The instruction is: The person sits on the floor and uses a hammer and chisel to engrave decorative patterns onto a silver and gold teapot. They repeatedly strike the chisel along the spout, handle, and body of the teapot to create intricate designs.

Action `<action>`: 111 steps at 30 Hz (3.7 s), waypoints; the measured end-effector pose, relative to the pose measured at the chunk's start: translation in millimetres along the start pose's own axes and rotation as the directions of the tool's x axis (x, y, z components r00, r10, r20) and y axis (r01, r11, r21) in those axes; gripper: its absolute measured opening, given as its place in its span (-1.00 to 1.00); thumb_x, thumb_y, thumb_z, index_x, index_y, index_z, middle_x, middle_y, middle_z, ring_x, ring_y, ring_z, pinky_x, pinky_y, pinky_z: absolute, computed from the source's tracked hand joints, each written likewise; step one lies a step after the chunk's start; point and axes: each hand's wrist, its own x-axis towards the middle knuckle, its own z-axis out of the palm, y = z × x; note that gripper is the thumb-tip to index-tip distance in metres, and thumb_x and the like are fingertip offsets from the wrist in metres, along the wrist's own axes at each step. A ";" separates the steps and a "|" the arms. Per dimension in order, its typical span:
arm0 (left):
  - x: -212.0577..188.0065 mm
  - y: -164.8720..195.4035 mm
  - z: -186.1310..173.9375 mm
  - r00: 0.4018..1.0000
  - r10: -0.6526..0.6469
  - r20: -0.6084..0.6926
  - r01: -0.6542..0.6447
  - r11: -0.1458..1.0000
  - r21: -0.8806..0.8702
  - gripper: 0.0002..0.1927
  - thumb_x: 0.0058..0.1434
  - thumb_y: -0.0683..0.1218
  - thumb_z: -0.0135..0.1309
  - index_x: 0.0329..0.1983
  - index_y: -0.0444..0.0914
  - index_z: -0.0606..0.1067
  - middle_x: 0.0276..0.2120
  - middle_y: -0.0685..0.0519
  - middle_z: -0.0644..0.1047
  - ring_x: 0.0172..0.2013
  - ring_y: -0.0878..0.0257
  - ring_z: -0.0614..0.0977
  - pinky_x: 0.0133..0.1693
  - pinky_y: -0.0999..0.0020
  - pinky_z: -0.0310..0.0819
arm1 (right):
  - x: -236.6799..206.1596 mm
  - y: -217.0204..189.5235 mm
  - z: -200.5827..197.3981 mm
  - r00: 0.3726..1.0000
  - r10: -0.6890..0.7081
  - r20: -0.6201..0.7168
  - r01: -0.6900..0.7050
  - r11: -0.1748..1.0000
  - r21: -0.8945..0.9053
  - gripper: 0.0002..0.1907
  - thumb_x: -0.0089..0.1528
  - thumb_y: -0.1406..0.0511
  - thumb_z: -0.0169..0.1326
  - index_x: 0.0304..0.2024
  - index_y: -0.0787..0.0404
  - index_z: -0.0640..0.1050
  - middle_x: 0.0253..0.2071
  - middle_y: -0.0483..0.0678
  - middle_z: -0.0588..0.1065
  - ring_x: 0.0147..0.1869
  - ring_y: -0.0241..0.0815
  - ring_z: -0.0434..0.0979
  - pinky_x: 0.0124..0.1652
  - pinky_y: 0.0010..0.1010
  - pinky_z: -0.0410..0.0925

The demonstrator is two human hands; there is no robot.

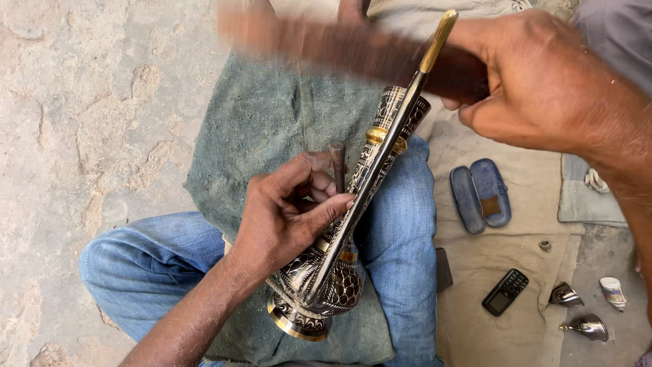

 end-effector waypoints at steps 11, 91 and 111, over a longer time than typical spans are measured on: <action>-3.3 3.6 -0.2 0.998 0.060 -0.008 -0.059 0.998 0.027 -0.59 0.19 -0.13 0.35 0.09 -0.26 0.55 -0.34 0.15 0.63 -0.34 0.51 0.62 -0.31 0.59 0.59 | -3.0 0.4 10.0 0.995 0.002 0.096 0.001 1.000 -0.031 -0.55 0.16 0.44 0.19 0.05 -0.10 0.64 -0.49 -0.10 0.58 -0.42 -0.15 0.62 -0.16 -0.21 0.50; 1.3 1.5 -9.0 0.996 -0.003 0.092 0.006 0.999 -0.035 -0.56 0.17 -0.11 0.36 0.11 -0.26 0.58 -0.32 0.15 0.62 -0.36 0.50 0.59 -0.39 0.60 0.52 | -4.9 -7.7 5.0 0.978 -0.133 -0.160 0.169 0.957 0.237 -0.32 -0.02 0.49 0.19 0.18 0.02 0.58 -0.37 -0.03 0.56 -0.38 -0.10 0.60 -0.31 -0.21 0.47; -26.6 24.0 -35.3 0.962 0.214 -0.171 -0.245 0.951 -0.187 -0.76 0.24 -0.22 0.29 -0.09 -0.29 0.49 -0.15 0.01 0.63 -0.24 0.35 0.70 -0.25 0.44 0.67 | -44.3 13.1 73.2 0.948 0.312 -0.058 -0.134 0.560 0.818 -0.58 0.12 0.55 0.17 0.05 0.33 0.50 -0.28 0.00 0.55 -0.20 -0.16 0.60 -0.22 -0.29 0.49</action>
